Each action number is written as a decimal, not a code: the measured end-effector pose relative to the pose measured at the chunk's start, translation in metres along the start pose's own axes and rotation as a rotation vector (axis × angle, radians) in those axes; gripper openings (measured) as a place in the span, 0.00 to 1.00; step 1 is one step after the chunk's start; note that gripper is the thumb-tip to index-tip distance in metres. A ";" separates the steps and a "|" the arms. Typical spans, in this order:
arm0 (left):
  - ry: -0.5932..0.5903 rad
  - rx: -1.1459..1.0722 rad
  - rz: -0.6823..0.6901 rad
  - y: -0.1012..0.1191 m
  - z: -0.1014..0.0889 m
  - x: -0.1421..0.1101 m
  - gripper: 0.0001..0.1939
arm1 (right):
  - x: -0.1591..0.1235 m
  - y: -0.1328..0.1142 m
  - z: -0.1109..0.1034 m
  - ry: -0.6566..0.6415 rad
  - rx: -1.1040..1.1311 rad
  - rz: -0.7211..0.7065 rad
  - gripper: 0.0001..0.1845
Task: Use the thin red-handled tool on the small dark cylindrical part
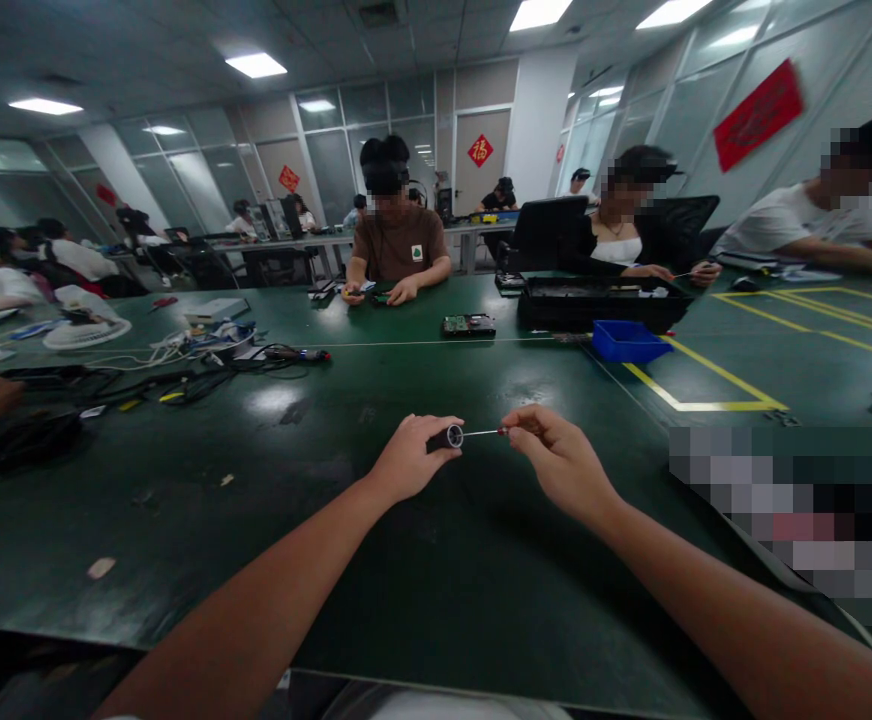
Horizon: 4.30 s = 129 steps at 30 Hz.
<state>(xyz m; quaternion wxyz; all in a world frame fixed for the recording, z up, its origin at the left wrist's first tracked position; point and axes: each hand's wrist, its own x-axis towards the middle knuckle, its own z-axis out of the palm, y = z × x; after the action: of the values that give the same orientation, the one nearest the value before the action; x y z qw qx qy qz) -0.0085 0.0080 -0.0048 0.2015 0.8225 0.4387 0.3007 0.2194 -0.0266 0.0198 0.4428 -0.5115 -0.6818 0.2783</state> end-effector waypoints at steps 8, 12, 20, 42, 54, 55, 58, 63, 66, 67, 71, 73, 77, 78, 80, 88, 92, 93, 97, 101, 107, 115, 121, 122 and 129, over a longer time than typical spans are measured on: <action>-0.009 -0.003 0.003 0.000 0.001 0.000 0.19 | 0.001 -0.002 0.001 0.004 -0.058 0.073 0.19; -0.013 -0.007 -0.016 0.000 0.001 0.000 0.20 | 0.001 0.003 0.003 -0.017 -0.004 0.046 0.17; -0.006 -0.011 0.013 0.001 0.001 0.001 0.19 | -0.004 -0.002 0.003 -0.006 -0.037 0.032 0.16; 0.060 0.002 0.056 0.007 0.000 -0.001 0.18 | 0.011 0.004 0.007 0.060 0.807 0.469 0.12; 0.031 0.015 -0.014 0.008 0.001 0.002 0.19 | 0.008 0.017 0.012 0.169 0.598 0.218 0.15; 0.029 0.017 -0.014 0.008 0.001 0.001 0.20 | 0.007 0.017 0.012 0.170 0.570 0.197 0.15; 0.026 0.029 -0.009 0.007 0.002 0.001 0.20 | 0.006 0.016 0.010 0.158 0.485 0.152 0.15; 0.017 0.041 -0.009 0.008 0.001 0.001 0.19 | 0.005 0.011 0.008 0.128 0.413 0.120 0.16; 0.017 0.031 -0.015 0.009 0.002 0.000 0.19 | 0.004 0.006 0.007 0.120 0.380 0.114 0.16; 0.016 0.027 -0.016 0.009 0.002 0.000 0.19 | 0.003 0.005 0.006 0.114 0.351 0.112 0.16; 0.009 0.025 -0.030 0.009 0.001 0.000 0.18 | 0.003 -0.001 0.001 0.109 0.119 0.125 0.20; 0.007 0.028 -0.032 0.009 0.001 0.000 0.18 | 0.003 -0.002 -0.001 0.102 0.037 0.127 0.20; 0.004 0.031 -0.031 0.007 0.000 0.000 0.18 | 0.003 -0.002 -0.001 0.026 0.116 0.073 0.11; 0.004 0.030 -0.037 0.007 -0.001 0.000 0.18 | 0.003 -0.002 0.000 0.000 0.144 0.055 0.10; 0.006 0.025 -0.051 0.007 -0.002 0.000 0.19 | 0.002 -0.001 0.002 -0.039 0.156 0.035 0.09; -0.002 0.015 -0.027 0.007 -0.001 0.000 0.19 | -0.001 0.006 0.007 0.051 0.029 0.058 0.15; 0.007 0.022 -0.029 0.003 -0.001 0.000 0.19 | -0.002 0.006 0.006 -0.019 0.166 0.033 0.13; 0.007 0.027 -0.025 0.002 -0.001 0.000 0.19 | -0.002 0.005 0.006 -0.040 0.163 0.033 0.13; 0.005 0.043 -0.032 0.001 -0.001 0.000 0.19 | -0.003 0.002 0.005 -0.037 0.116 0.064 0.14; 0.022 0.034 -0.030 0.003 -0.002 0.000 0.19 | 0.002 0.003 0.008 0.041 0.340 0.138 0.14; 0.013 0.057 0.046 0.006 -0.005 0.002 0.19 | 0.015 0.012 0.008 0.059 0.828 0.457 0.14; -0.014 0.068 0.014 0.004 -0.004 0.002 0.20 | 0.012 0.011 0.011 0.161 0.731 0.315 0.14; -0.013 0.062 0.023 0.003 -0.001 0.001 0.22 | 0.010 0.011 0.013 0.134 0.661 0.259 0.16; -0.013 0.061 0.023 0.003 -0.001 0.001 0.22 | 0.010 0.012 0.013 0.129 0.650 0.247 0.17; -0.013 0.058 0.015 0.002 0.000 0.001 0.21 | 0.005 0.006 0.005 0.092 0.310 0.153 0.18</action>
<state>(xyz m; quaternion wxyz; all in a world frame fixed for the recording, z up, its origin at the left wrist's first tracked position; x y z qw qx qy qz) -0.0072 0.0076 -0.0029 0.1782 0.8331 0.4397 0.2843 0.2174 -0.0199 0.0144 0.5248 -0.4998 -0.5686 0.3893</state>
